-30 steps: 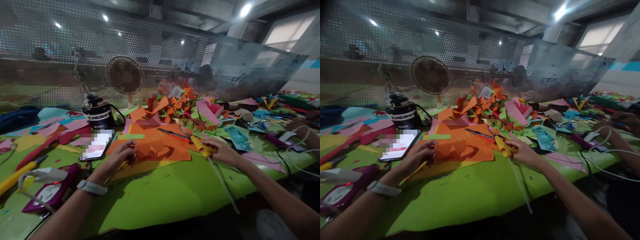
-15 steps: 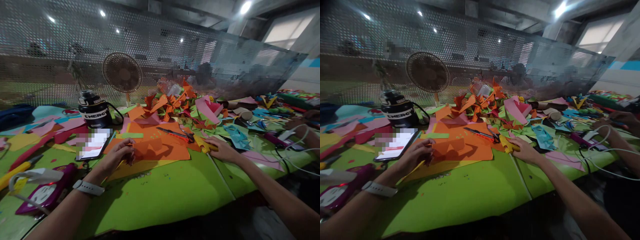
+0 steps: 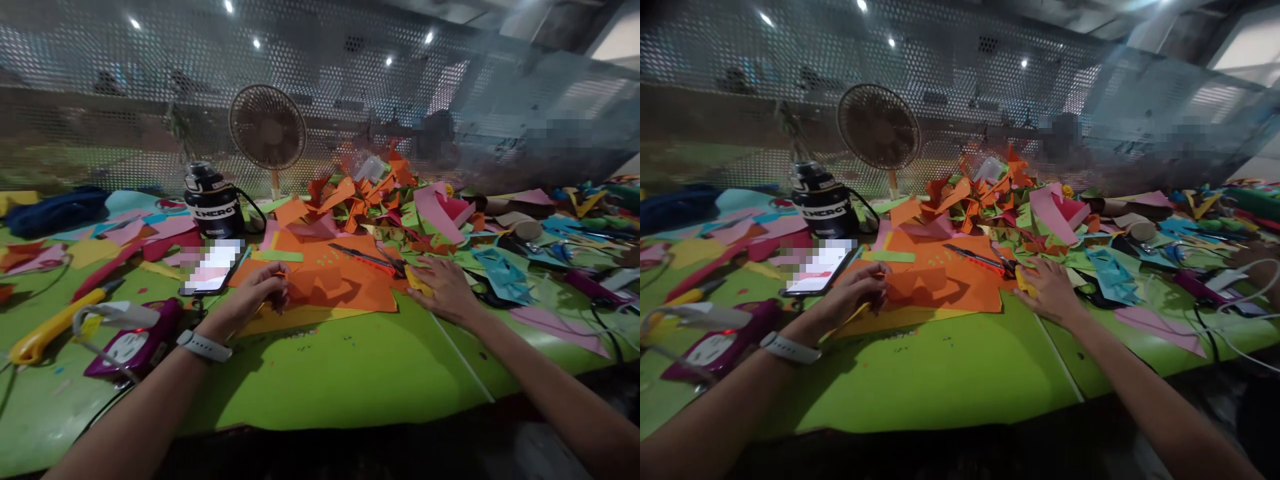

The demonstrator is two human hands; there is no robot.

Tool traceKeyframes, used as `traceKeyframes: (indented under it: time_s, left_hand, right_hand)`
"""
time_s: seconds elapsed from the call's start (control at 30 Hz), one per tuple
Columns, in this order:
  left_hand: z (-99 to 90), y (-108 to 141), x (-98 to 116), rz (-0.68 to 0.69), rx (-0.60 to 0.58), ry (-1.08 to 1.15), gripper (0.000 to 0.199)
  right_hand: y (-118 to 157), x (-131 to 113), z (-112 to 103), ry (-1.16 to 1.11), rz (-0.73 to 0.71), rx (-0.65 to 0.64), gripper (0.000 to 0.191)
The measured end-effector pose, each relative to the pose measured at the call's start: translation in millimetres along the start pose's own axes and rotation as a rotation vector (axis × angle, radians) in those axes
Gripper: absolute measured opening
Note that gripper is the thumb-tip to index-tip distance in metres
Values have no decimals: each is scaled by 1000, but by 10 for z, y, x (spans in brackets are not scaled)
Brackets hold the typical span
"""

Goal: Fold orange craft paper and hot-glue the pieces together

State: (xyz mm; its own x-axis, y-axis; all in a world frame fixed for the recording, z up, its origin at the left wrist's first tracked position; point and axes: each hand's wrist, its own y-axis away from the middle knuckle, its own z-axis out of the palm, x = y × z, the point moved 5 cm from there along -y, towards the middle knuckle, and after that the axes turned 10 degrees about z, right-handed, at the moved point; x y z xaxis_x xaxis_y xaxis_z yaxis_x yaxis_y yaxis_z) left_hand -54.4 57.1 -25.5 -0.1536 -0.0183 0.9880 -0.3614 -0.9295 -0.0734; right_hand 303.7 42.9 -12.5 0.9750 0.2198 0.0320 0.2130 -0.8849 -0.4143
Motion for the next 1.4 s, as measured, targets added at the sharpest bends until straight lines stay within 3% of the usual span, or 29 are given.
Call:
traceKeyframes:
  time_s: [0.1, 0.2, 0.27, 0.33, 0.4, 0.53, 0.63, 0.9, 1.03, 1.17, 1.27, 1.4]
  left_hand:
    - [-5, 6, -6, 17, -8, -2, 23]
    - [-1, 15, -3, 24, -14, -8, 20]
    - [6, 15, 8, 26, -13, -10, 19]
    - [13, 9, 23, 30, -10, -13, 18]
    - [18, 4, 34, 31, -6, -20, 18]
    - [32, 8, 36, 19, 1, -23, 16]
    - [56, 18, 30, 11, -18, -22, 15]
    - [83, 12, 23, -4, -49, -8, 16]
    - [116, 13, 1, -25, -12, 33, 18]
    - [229, 46, -20, -78, -5, 86, 18]
    - [300, 72, -34, -109, -40, 104, 17]
    - [235, 54, -53, -103, 34, 66, 12]
  right_hand:
    - [-35, 136, 27, -159, 77, 38, 55]
    - [-68, 224, 16, -262, 153, 46, 85]
    - [-68, 137, -24, -244, 132, 4, 84]
    - [-30, -109, -84, -222, 38, -69, 65]
    - [46, -474, -125, -239, -84, -199, 59]
    - [191, -1183, -156, -286, -294, -442, 70]
    - [178, -1418, -152, -301, -332, -487, 72]
    - [133, -1465, -102, -397, -305, -653, 75]
    - [56, -1376, -220, -719, -134, -712, 62]
    - [-81, -1380, -289, -1001, -35, -678, 59]
    - [-160, -1444, -283, -930, -47, -619, 60]
    - [-126, -1481, -297, -683, -148, -503, 61]
